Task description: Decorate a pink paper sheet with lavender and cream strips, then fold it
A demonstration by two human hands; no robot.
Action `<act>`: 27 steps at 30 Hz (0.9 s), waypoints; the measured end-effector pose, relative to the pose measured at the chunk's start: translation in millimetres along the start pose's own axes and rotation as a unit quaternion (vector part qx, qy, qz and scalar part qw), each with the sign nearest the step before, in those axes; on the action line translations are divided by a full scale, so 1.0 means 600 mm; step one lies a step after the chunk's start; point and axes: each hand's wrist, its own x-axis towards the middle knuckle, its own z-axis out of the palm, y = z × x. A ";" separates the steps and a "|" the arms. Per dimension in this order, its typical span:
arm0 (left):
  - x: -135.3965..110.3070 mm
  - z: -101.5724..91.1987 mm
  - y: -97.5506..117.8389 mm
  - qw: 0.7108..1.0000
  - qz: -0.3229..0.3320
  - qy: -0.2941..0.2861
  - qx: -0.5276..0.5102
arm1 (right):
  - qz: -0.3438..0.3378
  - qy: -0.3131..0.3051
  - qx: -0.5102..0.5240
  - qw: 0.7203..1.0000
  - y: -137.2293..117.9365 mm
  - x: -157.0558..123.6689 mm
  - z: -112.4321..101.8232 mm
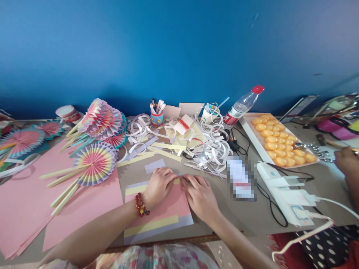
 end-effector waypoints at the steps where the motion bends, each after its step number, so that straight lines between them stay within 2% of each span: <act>1: 0.000 0.000 0.001 1.000 -0.003 0.004 -0.001 | -0.002 0.002 0.007 1.000 0.001 -0.002 -0.001; 7: 0.000 0.002 0.003 1.000 -0.016 0.017 -0.013 | -0.011 -0.013 -0.020 1.000 0.004 -0.007 -0.004; 12: -0.007 0.001 0.004 0.997 -0.009 0.027 -0.071 | 0.019 0.025 0.051 0.998 0.008 0.017 -0.008; 19: -0.013 0.000 0.000 0.995 0.014 0.036 -0.089 | 0.025 0.045 0.052 0.997 0.004 0.049 -0.001; 23: -0.011 -0.006 0.004 0.999 0.027 0.010 -0.045 | 0.047 0.058 0.054 0.996 0.019 0.051 -0.007; 27: -0.009 -0.005 0.007 0.996 0.062 -0.023 0.058 | 0.056 0.072 0.053 0.994 0.029 0.048 -0.007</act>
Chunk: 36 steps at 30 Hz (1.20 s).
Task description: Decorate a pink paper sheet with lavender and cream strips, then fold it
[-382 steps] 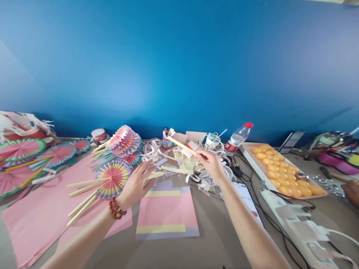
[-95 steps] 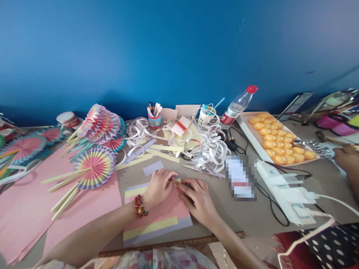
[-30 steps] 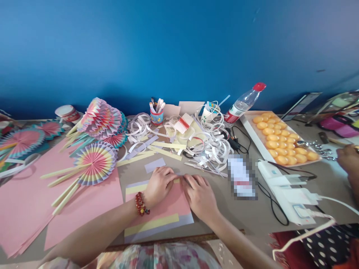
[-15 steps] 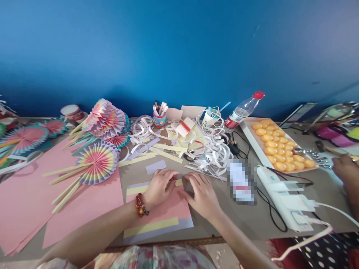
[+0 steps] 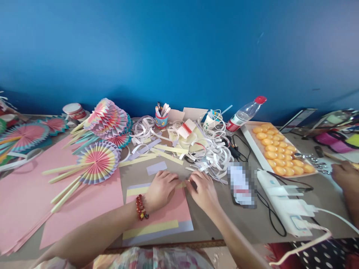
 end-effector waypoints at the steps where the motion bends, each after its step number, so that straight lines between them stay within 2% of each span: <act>1: 0.000 0.001 0.000 1.000 0.011 -0.006 0.028 | 0.004 0.005 -0.001 1.000 0.001 -0.001 0.001; 5: -0.001 0.004 0.002 0.992 0.053 -0.017 0.115 | 0.024 0.011 -0.013 1.000 0.002 -0.003 0.008; 10: -0.003 0.002 0.007 0.987 0.074 -0.023 0.144 | 0.033 0.001 -0.043 0.999 0.001 -0.005 0.010; 19: -0.004 0.005 0.015 0.984 0.068 -0.028 0.162 | 0.022 0.006 -0.067 0.997 -0.006 -0.010 0.012; 24: -0.005 0.004 0.015 0.980 0.067 -0.041 0.185 | 0.041 -0.007 -0.075 0.996 0.003 -0.019 0.005; 31: -0.009 0.003 0.009 0.985 0.071 -0.026 0.154 | 0.048 0.000 0.014 0.999 0.035 -0.052 -0.025; 36: -0.008 0.006 0.008 0.986 0.065 -0.019 0.149 | 0.041 0.021 0.038 0.998 0.045 -0.046 -0.023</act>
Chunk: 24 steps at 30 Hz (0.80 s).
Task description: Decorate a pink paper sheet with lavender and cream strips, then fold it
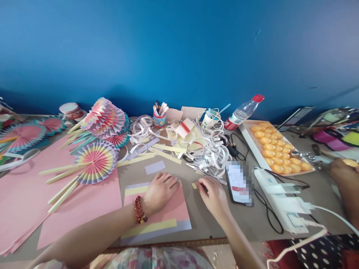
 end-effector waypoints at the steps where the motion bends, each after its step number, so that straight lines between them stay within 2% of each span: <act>1: 0.000 0.001 0.000 1.000 -0.005 0.003 -0.006 | -0.001 0.001 0.003 1.000 0.002 0.004 0.002; 4: 0.001 0.003 -0.001 0.999 -0.025 0.011 -0.028 | -0.001 0.000 0.006 1.000 0.005 0.013 0.007; 8: 0.000 0.002 -0.002 0.997 -0.047 0.021 -0.063 | -0.005 0.033 -0.033 0.999 0.005 0.015 0.006; 13: 0.001 0.000 -0.006 0.991 -0.070 0.038 -0.105 | -0.009 0.060 -0.095 0.994 0.030 0.013 -0.016; 18: 0.004 0.001 -0.009 0.990 -0.066 0.023 -0.120 | -0.009 0.023 -0.143 0.989 0.058 0.012 -0.032; 24: 0.005 -0.002 -0.007 0.994 -0.051 0.008 -0.096 | -0.025 0.008 -0.160 0.987 0.050 0.014 -0.015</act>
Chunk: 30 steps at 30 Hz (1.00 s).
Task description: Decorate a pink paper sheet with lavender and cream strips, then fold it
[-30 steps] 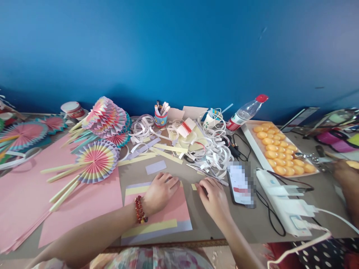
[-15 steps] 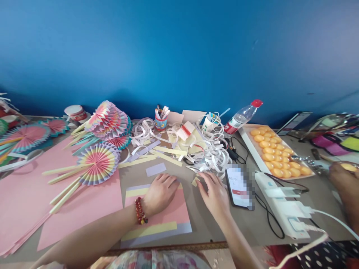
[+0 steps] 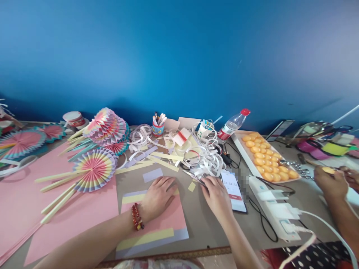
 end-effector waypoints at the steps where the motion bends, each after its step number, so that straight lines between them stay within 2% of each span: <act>1: 0.000 0.000 0.000 1.000 0.000 0.002 0.001 | -0.001 0.002 0.001 1.000 -0.002 0.001 0.001; 6: 0.000 0.003 -0.002 1.000 0.014 0.013 -0.016 | -0.005 0.004 0.015 1.000 0.000 0.006 -0.003; 12: -0.001 0.009 -0.002 0.999 0.028 0.019 -0.033 | 0.040 0.041 -0.002 0.998 0.003 0.040 -0.045; 14: -0.002 0.011 -0.002 0.998 0.032 0.026 -0.038 | 0.033 0.027 0.001 0.999 -0.008 0.060 -0.053; 18: -0.004 0.008 -0.003 0.997 0.032 0.033 -0.054 | -0.032 -0.072 0.012 0.997 -0.047 0.103 -0.035; 24: -0.004 0.000 -0.007 0.995 -0.002 0.048 -0.082 | -0.046 -0.084 0.006 0.995 -0.087 0.153 0.012; 27: -0.004 0.002 -0.012 0.993 -0.011 0.070 -0.098 | -0.056 -0.081 0.036 0.994 -0.079 0.171 0.004; 30: -0.004 0.006 -0.018 0.989 -0.013 0.098 -0.114 | -0.044 -0.068 0.090 0.993 -0.049 0.191 -0.026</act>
